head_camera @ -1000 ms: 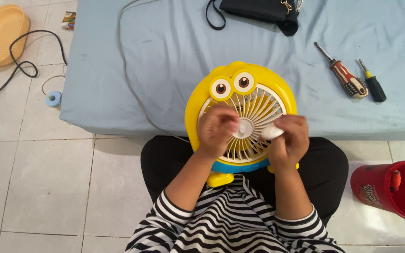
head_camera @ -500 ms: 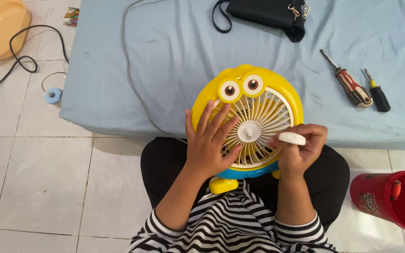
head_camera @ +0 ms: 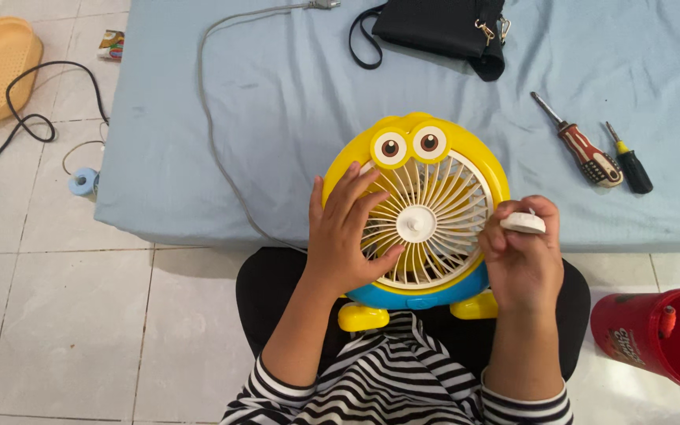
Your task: The person uses a screwdriver to tighten screws on the base of a white fan, then attaches a yellow and blue character-shaped front cover and secures the central hub cap.
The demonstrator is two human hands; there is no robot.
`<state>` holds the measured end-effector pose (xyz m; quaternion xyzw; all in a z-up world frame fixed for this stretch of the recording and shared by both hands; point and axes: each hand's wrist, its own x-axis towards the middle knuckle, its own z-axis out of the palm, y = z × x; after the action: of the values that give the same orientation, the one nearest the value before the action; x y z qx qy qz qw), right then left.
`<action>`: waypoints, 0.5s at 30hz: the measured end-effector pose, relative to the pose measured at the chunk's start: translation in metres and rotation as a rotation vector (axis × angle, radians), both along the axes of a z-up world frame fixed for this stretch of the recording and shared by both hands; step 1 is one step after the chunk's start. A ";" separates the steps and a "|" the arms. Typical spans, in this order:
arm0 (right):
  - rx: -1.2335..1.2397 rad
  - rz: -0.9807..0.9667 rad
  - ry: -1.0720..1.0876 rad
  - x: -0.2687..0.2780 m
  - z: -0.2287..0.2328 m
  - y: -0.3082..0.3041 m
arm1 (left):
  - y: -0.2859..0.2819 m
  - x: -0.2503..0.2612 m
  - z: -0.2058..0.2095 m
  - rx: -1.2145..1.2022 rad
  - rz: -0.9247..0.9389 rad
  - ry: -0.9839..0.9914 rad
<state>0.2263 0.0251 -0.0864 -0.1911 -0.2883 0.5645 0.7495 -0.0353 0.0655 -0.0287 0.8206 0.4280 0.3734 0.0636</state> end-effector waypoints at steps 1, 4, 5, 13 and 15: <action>0.032 0.022 0.035 -0.002 0.004 -0.002 | 0.001 -0.001 -0.001 0.002 0.003 -0.002; 0.097 0.023 -0.066 -0.017 0.014 -0.008 | 0.003 -0.005 -0.004 -0.001 -0.015 -0.037; 0.119 -0.082 -0.315 -0.024 0.017 -0.006 | 0.004 -0.006 -0.005 -0.003 -0.012 -0.034; 0.325 -0.583 -1.437 -0.065 0.040 0.002 | 0.002 -0.010 -0.011 0.011 -0.013 -0.052; 0.347 -0.587 -1.465 -0.068 0.042 0.003 | 0.002 -0.010 -0.013 0.011 -0.013 -0.051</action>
<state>0.1580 0.0281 -0.0446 -0.4613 -0.7279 0.0231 0.5068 -0.0457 0.0670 -0.0413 0.8138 0.4189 0.3964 0.0724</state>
